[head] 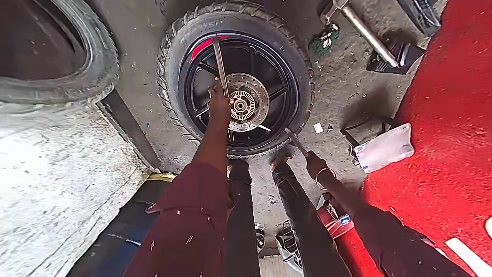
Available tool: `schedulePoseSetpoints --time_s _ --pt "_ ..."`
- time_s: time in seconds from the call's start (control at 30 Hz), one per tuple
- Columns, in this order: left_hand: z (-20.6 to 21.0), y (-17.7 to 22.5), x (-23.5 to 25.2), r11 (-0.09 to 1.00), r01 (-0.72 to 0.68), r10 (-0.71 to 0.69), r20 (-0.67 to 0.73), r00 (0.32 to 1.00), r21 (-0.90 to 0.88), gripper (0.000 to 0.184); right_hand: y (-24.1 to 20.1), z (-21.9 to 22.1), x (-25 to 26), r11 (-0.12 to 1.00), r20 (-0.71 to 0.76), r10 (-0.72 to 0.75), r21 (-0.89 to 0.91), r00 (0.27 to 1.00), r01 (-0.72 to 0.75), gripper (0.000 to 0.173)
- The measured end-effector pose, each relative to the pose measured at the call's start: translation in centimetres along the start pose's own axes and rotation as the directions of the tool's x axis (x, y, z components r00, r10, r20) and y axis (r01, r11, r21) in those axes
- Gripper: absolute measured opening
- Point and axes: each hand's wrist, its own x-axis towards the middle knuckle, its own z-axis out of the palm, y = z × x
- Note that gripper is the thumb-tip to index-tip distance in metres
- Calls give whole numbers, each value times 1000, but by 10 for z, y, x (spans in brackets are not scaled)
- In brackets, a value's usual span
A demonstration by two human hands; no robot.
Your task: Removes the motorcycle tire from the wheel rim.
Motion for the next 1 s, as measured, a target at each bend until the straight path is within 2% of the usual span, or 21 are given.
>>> schedulePoseSetpoints --time_s 0.1,0.2,0.3,0.37,0.4,0.43,0.47,0.5,0.53,0.57,0.6,0.63,0.7,0.77,0.83,0.9,0.93,1.0 --pt "-3 -1 7 997 -64 65 -14 998 48 84 14 10 30 999 -49 48 -22 998 -49 50" --pt "-6 -5 4 989 -99 96 28 995 110 85 20 23 38 997 -47 58 -53 997 -61 52" --pt "-2 0 4 986 -100 101 5 995 135 86 -17 5 21 995 101 -47 -78 994 55 40" --pt "2 8 6 972 -148 152 -11 988 183 85 -61 -22 8 996 200 -80 66 976 68 35" --pt "1 4 3 964 -148 148 13 989 220 85 -70 -16 1 958 208 -62 286 976 0 29" --pt "-5 -5 -1 956 -144 138 41 990 254 84 -76 -5 -6 826 242 -40 554 969 -104 29" --pt "-11 -3 4 951 -166 161 39 986 261 82 -79 -3 -4 590 238 -38 790 970 -170 32" --pt "-12 5 9 948 -190 187 35 982 254 79 -78 -3 -2 253 215 -49 947 975 -196 34" --pt "-9 8 10 947 -200 194 49 980 250 81 -81 6 -2 -90 187 -49 978 981 -191 39" --pt "-5 3 6 950 -210 201 62 978 230 84 -96 19 -7 -330 176 4 929 984 -165 40" --pt "-4 -6 2 957 -200 189 74 979 209 88 -125 31 -14 -428 182 115 896 977 -117 37" --pt "-5 -9 2 963 -180 168 74 983 202 90 -163 38 -16 -421 176 246 905 953 -59 32" --pt "-8 -9 10 953 -160 147 68 987 256 94 -241 61 -1 -346 108 395 937 912 39 44" --pt "-12 -14 10 937 -168 147 91 985 307 92 -302 108 19 -256 5 414 960 910 112 45" --pt "-22 -15 18 916 -208 187 94 978 342 85 -343 145 28 -262 -34 363 955 931 137 33" --pt "-29 -26 13 905 -200 170 112 979 375 82 -342 184 -4 -182 12 317 982 948 48 28" --pt "-26 -28 9 898 -191 150 132 980 395 83 -325 202 -24 -138 49 322 990 946 -4 29" --pt "-26 -20 15 898 -186 150 120 981 400 85 -289 232 -33 -98 47 313 995 949 -17 28"
